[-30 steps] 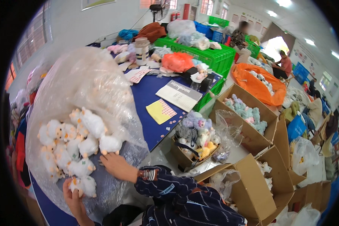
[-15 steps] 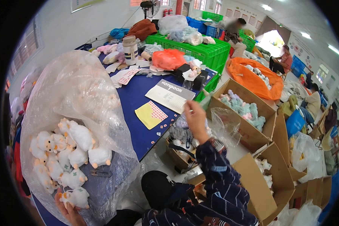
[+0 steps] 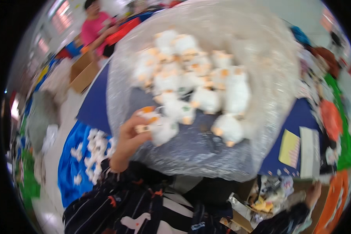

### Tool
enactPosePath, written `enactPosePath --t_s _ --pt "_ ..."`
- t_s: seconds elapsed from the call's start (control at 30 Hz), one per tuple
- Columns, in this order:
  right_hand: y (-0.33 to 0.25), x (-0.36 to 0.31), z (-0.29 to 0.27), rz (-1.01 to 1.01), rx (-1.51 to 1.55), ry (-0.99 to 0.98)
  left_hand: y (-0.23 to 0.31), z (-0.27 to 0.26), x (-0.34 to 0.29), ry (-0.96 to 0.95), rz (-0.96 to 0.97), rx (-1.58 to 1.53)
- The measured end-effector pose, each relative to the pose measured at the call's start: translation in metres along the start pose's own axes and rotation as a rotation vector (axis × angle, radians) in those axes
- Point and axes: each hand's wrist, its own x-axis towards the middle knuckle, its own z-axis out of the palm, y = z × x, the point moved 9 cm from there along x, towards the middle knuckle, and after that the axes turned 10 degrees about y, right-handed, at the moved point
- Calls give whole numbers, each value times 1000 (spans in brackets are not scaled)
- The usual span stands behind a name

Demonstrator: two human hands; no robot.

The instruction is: The person trims loose threads and excess fabric from small white plush toys using scissors. They handle each toy individually, rotate it to access different sides, and place the finished items into a nearby box.

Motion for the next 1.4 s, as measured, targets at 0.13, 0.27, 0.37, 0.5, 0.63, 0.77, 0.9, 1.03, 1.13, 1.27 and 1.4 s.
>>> enactPosePath --t_s 0.13,0.27,0.37,0.5,0.63,0.77,0.9,1.03,1.13,1.27,1.4 --pt "-45 -142 153 157 422 179 10 -13 -21 71 -41 -133" --pt "-96 -294 314 333 628 -100 10 -15 -16 3 -33 -119" --pt "-150 -370 408 188 199 -374 11 -7 -17 -53 -63 -179" --pt "-208 -434 515 -128 -59 -937 2 -8 -21 -56 -105 -196" --pt "-229 -455 564 -491 -182 -887 4 -14 -23 -70 -40 -216" --pt "-227 -450 577 -620 -290 -728 10 -13 -26 -70 11 -208" --pt "-223 -453 581 -620 -271 -730 8 -15 -29 -45 -19 -173" --pt "-227 -455 583 -700 -346 -728 7 -16 -27 -62 -1 -147" --pt "-234 -457 583 -771 -404 -702 7 -17 -27 -53 -27 -198" --pt "-237 -463 584 -916 -498 -683 4 -15 -26 -95 -59 -155" --pt "-238 -467 590 -1049 -431 -760 2 -9 -25 -171 -69 -138"
